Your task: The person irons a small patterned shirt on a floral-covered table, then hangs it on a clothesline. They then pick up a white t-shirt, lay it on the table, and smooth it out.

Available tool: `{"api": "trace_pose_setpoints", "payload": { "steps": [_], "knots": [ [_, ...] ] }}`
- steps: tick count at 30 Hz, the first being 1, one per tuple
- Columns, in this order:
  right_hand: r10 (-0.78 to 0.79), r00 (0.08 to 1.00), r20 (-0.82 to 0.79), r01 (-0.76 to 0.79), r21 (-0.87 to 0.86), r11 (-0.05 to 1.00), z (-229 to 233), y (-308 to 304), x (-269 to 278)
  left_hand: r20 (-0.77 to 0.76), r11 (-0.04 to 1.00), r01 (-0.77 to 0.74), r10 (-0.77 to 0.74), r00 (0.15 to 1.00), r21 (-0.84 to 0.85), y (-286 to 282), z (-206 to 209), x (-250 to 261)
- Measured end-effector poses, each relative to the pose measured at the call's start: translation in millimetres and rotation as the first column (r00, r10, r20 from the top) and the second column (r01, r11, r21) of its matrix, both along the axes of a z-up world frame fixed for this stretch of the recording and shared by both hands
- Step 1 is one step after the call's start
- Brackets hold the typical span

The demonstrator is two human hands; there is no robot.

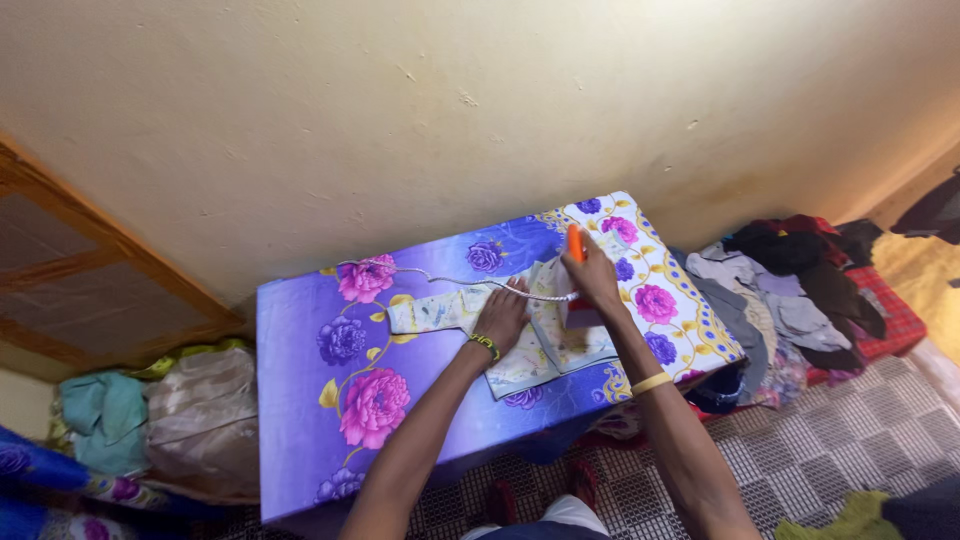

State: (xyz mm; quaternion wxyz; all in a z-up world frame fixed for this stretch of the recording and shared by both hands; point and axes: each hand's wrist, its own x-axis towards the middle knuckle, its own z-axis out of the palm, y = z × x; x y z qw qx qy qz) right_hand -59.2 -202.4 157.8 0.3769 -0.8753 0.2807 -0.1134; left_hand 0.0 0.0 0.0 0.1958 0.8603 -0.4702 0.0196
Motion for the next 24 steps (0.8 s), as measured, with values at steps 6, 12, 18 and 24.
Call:
{"api": "trace_pose_setpoints", "payload": {
  "steps": [6, 12, 18, 24],
  "knots": [
    [0.266, 0.962, 0.069, -0.266, -0.010, 0.964, -59, -1, -47, 0.090, 0.995, -0.005, -0.004, 0.996, 0.103, 12, 31, -5],
    [0.190, 0.979, 0.072, -0.202, 0.233, 0.951, -69, -3, -44, 0.062, 0.997, -0.070, 0.067, 0.996, 0.039, 17, 41, -6],
    [0.251, 0.968, 0.018, -0.251, 0.139, 0.958, -45, -3, -42, 0.031, 0.992, -0.059, 0.056, 0.998, 0.107, 19, 55, -6],
    [0.305, 0.949, 0.079, -0.315, 0.194, 0.929, -36, 2, -54, 0.011, 0.993, -0.093, 0.093, 0.996, 0.071, 21, 52, -6]
  ]
}}
